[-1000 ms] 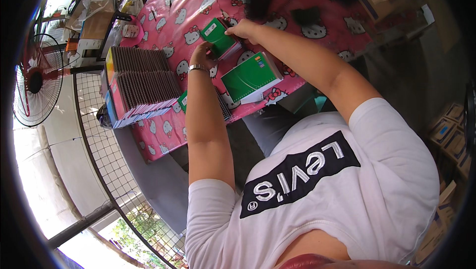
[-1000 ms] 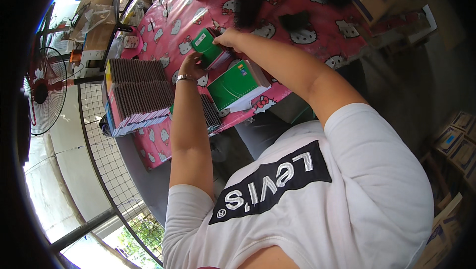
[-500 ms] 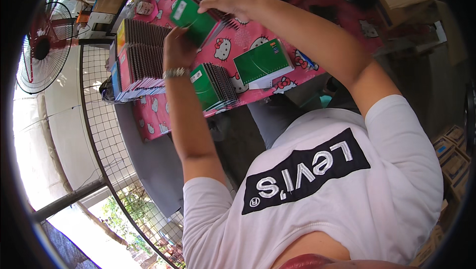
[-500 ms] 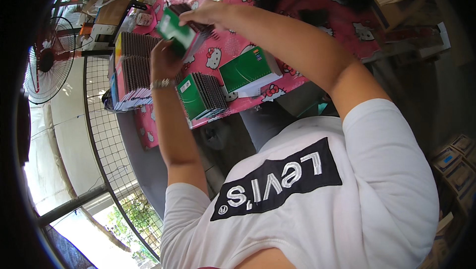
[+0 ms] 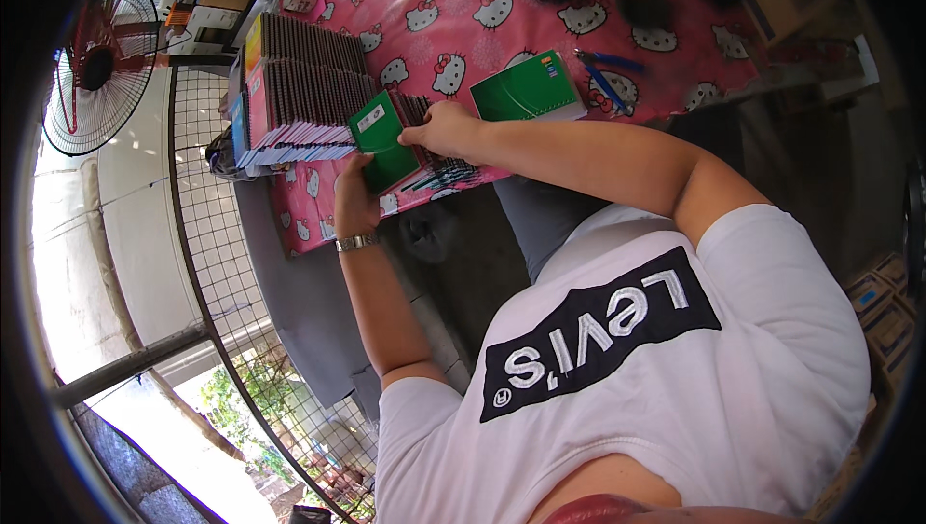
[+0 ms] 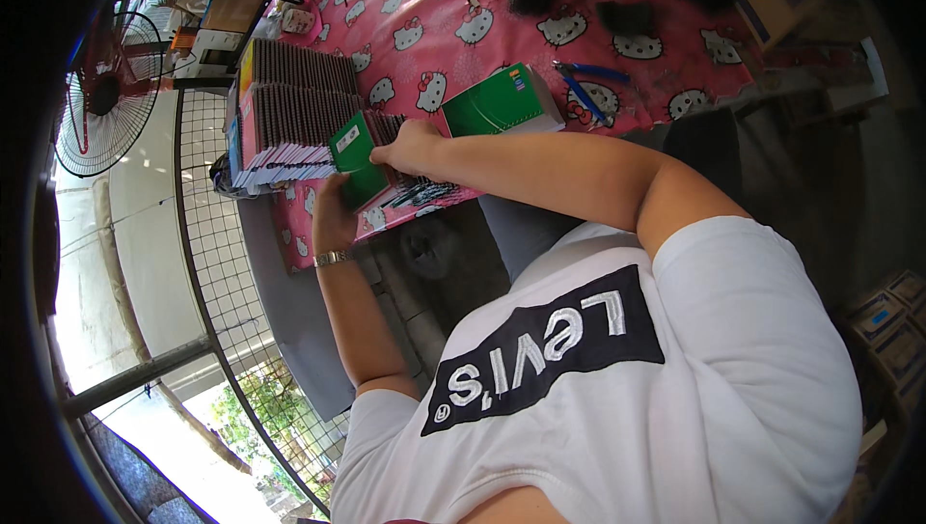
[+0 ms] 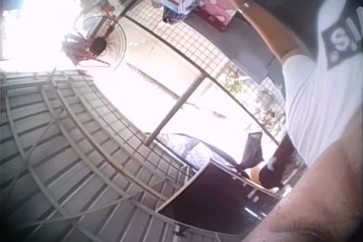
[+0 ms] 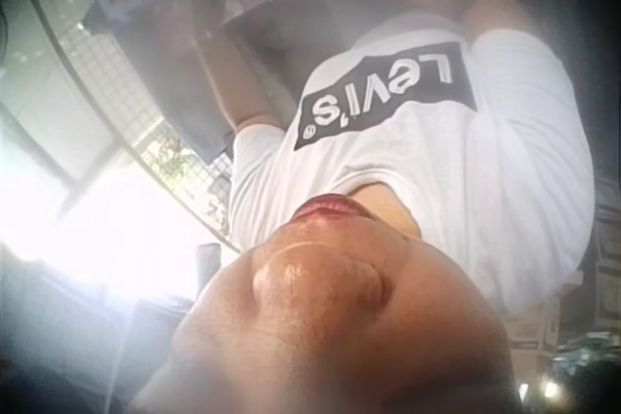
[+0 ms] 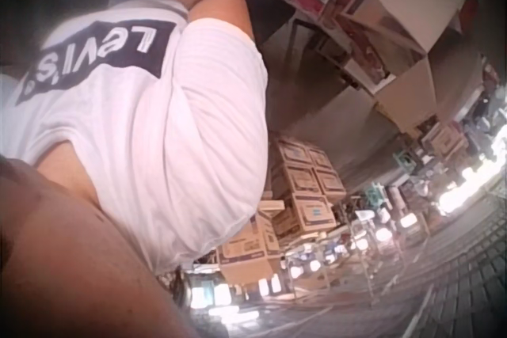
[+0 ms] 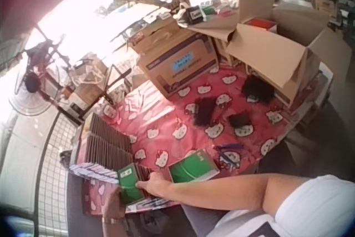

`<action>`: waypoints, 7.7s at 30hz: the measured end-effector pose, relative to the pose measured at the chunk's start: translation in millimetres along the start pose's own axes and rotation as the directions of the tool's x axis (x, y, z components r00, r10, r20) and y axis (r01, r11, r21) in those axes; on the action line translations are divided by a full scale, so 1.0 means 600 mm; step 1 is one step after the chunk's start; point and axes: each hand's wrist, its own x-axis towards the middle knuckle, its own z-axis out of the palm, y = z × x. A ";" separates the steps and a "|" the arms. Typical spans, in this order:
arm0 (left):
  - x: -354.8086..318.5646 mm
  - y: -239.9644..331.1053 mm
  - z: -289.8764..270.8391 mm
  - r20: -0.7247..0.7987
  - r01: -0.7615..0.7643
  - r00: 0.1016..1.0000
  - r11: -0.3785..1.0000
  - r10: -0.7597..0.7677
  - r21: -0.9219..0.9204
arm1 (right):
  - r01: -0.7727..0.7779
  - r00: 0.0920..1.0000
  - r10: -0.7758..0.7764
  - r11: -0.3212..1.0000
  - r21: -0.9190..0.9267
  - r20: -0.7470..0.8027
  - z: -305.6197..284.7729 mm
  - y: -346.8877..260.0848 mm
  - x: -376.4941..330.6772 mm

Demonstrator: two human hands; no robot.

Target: The person assembles spiral notebooks by inserting a plastic spiral coil through the pre-punched holes of notebook covers and paper stacks, then uses a blue tool to bend the ends of the coil to secure it, and finally stacks the completed notebooks.

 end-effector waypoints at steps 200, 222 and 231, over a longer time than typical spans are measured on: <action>-0.049 -0.046 0.332 0.495 -0.785 0.444 0.058 0.747 0.617 | 0.466 0.832 -0.295 0.831 -0.304 0.469 -0.393 -0.021 -0.085; -0.035 -0.063 0.315 0.272 -0.720 0.692 0.610 0.669 0.331 | 0.049 0.873 -0.421 0.578 -0.814 -0.246 -0.481 0.106 -0.024; -0.027 -0.104 0.319 0.076 -0.709 0.691 0.654 0.719 0.263 | 0.050 0.637 -0.744 0.300 -0.953 -0.201 -0.357 0.276 -0.110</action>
